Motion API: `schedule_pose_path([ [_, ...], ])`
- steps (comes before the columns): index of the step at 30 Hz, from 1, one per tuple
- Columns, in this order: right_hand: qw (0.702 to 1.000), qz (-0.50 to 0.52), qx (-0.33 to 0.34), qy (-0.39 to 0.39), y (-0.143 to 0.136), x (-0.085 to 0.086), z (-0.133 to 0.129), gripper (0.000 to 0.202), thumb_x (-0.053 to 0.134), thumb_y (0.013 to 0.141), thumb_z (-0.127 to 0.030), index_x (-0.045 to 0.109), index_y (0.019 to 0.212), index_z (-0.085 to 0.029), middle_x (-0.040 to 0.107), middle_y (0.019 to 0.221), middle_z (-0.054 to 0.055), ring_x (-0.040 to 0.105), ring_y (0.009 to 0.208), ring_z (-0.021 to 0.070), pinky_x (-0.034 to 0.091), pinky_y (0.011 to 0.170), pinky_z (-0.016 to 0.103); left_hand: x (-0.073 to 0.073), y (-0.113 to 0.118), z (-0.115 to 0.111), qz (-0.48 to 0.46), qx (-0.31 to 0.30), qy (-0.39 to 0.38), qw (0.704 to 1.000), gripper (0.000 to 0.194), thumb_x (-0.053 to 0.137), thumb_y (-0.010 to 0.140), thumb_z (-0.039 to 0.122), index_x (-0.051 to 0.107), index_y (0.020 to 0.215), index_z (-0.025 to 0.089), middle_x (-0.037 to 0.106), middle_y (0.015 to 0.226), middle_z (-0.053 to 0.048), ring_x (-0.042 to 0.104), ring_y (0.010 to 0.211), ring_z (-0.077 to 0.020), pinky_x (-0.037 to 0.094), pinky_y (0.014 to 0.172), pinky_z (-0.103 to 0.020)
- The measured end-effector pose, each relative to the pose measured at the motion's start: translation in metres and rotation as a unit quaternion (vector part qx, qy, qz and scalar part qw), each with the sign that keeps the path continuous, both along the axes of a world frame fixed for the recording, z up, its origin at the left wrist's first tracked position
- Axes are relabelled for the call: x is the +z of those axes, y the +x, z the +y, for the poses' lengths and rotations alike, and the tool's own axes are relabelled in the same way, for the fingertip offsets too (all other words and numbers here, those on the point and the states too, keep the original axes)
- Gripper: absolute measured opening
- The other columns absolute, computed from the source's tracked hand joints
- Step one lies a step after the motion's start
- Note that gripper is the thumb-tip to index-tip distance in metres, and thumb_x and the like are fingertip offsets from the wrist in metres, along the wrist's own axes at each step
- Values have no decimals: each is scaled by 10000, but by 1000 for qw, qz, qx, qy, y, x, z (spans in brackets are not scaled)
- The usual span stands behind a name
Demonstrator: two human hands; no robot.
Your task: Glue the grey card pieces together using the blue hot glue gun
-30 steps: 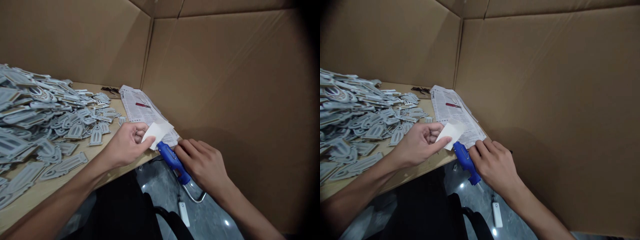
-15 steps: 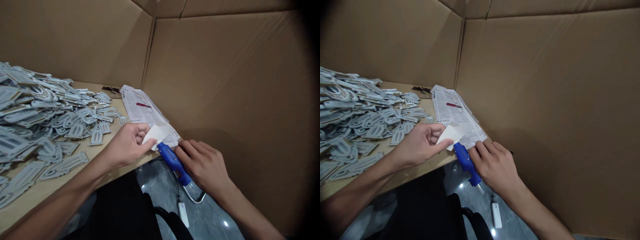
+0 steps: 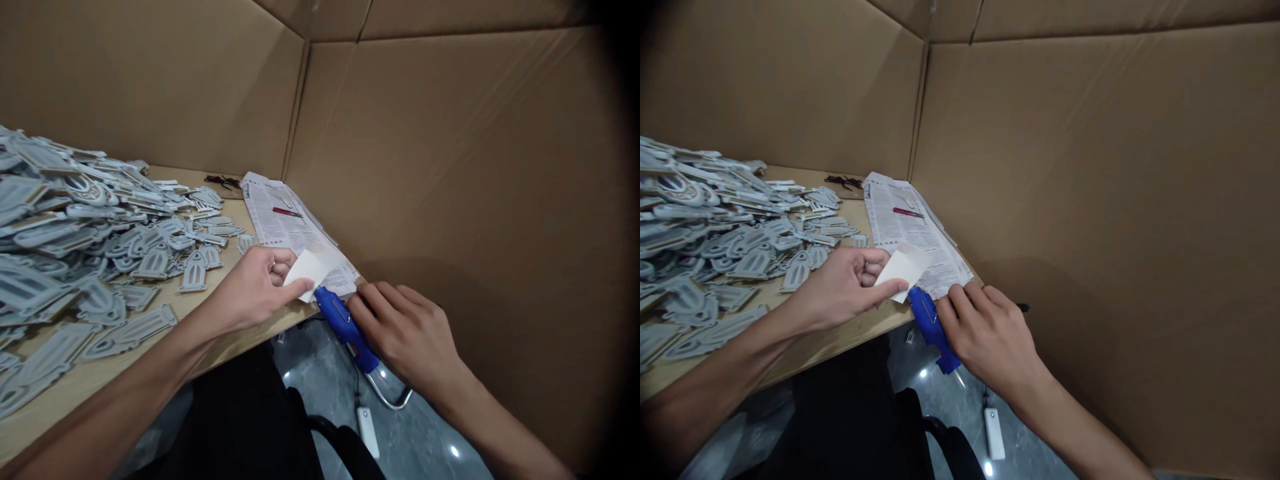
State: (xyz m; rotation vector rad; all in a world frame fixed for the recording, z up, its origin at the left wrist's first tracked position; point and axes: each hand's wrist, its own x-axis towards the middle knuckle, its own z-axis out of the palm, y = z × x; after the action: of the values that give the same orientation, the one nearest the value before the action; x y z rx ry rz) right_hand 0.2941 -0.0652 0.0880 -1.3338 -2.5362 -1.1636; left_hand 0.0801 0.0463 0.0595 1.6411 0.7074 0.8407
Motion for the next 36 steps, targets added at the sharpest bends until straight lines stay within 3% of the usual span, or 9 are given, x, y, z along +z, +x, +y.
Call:
schedule_pose_path([
  [5,999,-38,6,-7,-2,-1,1,267,459,1016,-24,646,877,-155,601,814,65,479,719,222,314,671,370,-2,0,0,33,17,20,999,286,775,773,282,533,670,169,430,564,72,372,484,-55,233,430,-172],
  [8,998,-55,9,-5,-2,0,2,232,499,990,-25,644,865,-157,597,813,66,467,718,224,306,666,369,-2,0,0,44,23,27,998,340,772,757,285,470,635,186,377,561,76,337,493,-59,195,437,-186],
  [14,997,-76,18,-11,-2,2,4,153,566,951,-43,645,884,-156,601,825,66,486,752,229,319,687,365,-2,1,0,51,18,30,998,335,757,743,291,459,626,192,382,565,67,327,507,-67,198,451,-201],
  [36,994,-103,21,-38,-6,0,4,188,513,955,-14,632,902,-150,556,809,50,484,731,229,321,669,377,-15,1,7,99,29,83,991,324,726,765,308,451,632,202,399,558,62,325,497,-78,196,444,-213],
])
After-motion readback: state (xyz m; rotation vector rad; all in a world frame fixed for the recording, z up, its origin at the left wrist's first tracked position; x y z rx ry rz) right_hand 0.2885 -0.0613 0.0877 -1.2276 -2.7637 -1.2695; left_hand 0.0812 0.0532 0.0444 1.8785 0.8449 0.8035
